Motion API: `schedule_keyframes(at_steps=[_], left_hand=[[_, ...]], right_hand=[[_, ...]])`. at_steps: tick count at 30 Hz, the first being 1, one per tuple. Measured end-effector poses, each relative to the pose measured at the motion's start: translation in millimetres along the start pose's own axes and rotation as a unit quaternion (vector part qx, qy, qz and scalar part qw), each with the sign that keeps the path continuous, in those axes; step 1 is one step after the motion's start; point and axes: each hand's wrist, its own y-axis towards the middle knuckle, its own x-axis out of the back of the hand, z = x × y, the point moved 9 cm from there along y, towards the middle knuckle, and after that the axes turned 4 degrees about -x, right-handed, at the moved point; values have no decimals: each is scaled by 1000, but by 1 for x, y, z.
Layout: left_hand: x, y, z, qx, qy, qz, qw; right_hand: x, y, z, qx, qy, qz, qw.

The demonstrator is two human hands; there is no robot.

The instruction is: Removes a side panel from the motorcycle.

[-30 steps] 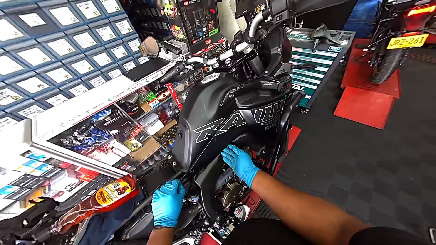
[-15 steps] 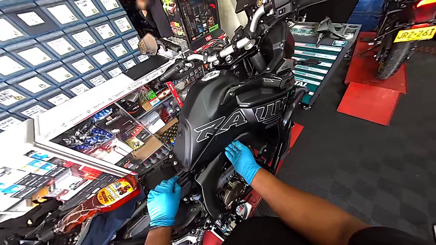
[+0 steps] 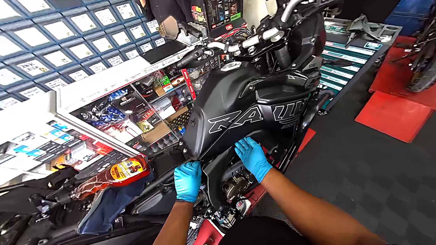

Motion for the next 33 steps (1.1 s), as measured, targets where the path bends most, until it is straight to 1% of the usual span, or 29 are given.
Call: schedule_keyframes(at_steps=[3,6,8,10,13,16,19,23,26,30,33], left_hand=[[-3,-2,-1,10,5,-35,999],[-1,-3,0,9,-25,-55,998],[8,-9,7,15,-60,-74,995],[24,-18,20,30,-55,-91,994],[39,-40,47,41,-12,-66,997],[36,-48,64,26,17,-14,999],[34,-37,63,38,-10,11,999],[27,-17,49,50,-27,31,998],[21,-13,38,22,4,12,1000],[25,-19,41,19,-10,-19,1000],[28,-29,43,12,-27,-35,999]], right_hand=[[4,-2,3,6,-53,1,999],[4,-4,2,6,-51,18,999],[2,-6,3,5,-44,22,999],[1,-6,4,3,-31,28,999],[2,-7,1,-3,-14,39,999],[0,-10,0,-1,-12,53,999],[-2,-8,-2,-2,6,44,999],[-3,-7,0,-6,2,46,999],[-4,-7,0,-5,-21,48,999],[-4,-15,-1,15,-84,61,994],[7,-18,-2,22,-112,63,991]])
